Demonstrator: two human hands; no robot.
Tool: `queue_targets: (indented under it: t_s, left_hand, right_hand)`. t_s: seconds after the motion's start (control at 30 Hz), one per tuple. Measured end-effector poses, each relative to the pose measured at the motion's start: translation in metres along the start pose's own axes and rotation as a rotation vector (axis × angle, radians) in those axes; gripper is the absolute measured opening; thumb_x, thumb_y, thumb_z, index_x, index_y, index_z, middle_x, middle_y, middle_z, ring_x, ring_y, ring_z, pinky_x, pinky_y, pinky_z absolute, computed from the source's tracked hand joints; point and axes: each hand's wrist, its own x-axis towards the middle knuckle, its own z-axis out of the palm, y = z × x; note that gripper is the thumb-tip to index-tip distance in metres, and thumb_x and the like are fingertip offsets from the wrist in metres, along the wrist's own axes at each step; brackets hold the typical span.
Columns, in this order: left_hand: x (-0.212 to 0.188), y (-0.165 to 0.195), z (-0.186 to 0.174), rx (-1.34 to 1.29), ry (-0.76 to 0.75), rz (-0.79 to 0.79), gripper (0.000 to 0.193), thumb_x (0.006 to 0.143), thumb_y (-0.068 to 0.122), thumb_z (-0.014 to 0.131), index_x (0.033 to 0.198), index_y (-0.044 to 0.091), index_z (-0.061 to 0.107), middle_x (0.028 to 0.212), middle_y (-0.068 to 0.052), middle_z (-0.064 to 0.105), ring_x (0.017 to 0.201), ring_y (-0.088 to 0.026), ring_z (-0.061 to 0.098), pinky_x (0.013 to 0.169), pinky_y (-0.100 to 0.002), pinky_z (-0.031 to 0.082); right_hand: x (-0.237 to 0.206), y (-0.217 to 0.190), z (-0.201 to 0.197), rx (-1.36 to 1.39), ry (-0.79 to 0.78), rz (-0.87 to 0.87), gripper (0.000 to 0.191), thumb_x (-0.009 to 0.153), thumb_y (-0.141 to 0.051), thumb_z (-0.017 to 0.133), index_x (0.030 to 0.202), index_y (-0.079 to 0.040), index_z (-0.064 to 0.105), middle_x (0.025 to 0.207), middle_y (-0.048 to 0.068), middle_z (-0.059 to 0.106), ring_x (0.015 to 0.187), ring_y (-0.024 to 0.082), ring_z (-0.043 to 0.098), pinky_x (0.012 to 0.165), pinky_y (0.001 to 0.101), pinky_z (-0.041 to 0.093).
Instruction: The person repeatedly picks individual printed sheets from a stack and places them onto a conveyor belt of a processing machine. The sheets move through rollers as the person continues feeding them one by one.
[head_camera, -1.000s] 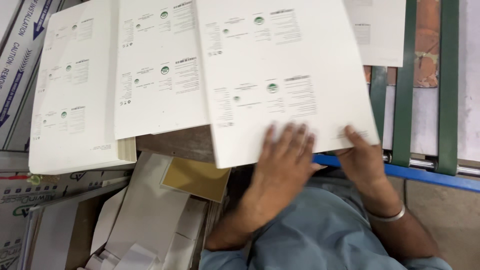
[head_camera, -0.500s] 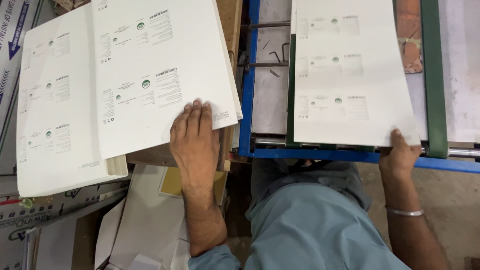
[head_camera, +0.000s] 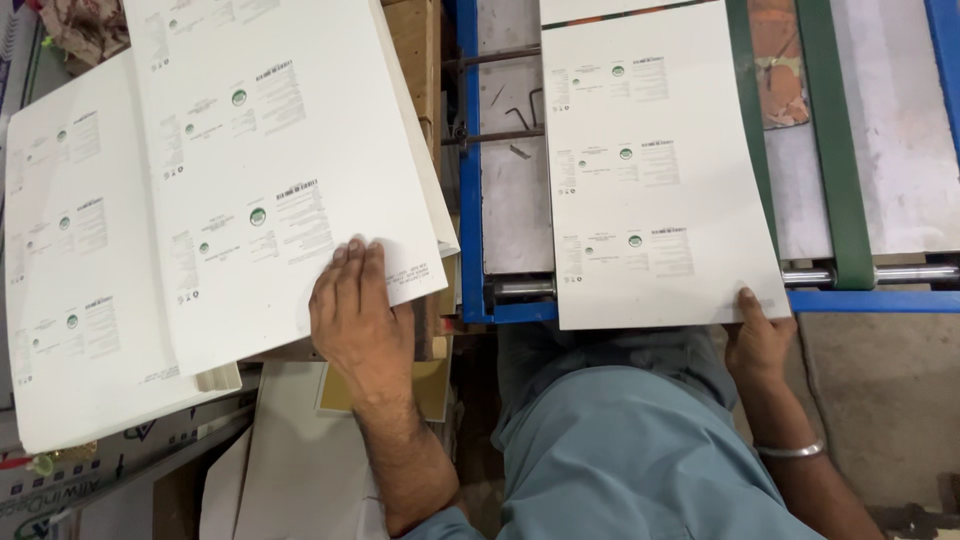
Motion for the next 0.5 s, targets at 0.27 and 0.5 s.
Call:
queue_targets:
  t_s: [0.27, 0.5]
  left_hand:
    - [-0.004, -0.001, 0.002, -0.007, 0.016, 0.012, 0.033, 0.087, 0.013, 0.085, 0.116, 0.005, 0.073, 0.118, -0.008, 0.074, 0.116, -0.025, 0.068, 0.102, -0.042, 0.055]
    - [-0.002, 0.001, -0.002, -0.02, 0.013, 0.008, 0.034, 0.083, 0.014, 0.087, 0.113, 0.005, 0.072, 0.115, -0.008, 0.074, 0.112, -0.025, 0.068, 0.1, -0.042, 0.055]
  right_hand:
    - [0.044, -0.008, 0.046, 0.076, 0.066, -0.017, 0.033, 0.102, -0.005, 0.068, 0.128, -0.001, 0.047, 0.127, 0.012, 0.064, 0.112, 0.018, 0.07, 0.093, 0.029, 0.063]
    - [0.063, -0.023, 0.069, -0.001, -0.028, 0.165, 0.025, 0.108, -0.012, 0.059, 0.128, 0.003, 0.057, 0.118, 0.014, 0.066, 0.099, 0.021, 0.069, 0.082, 0.0365, 0.058]
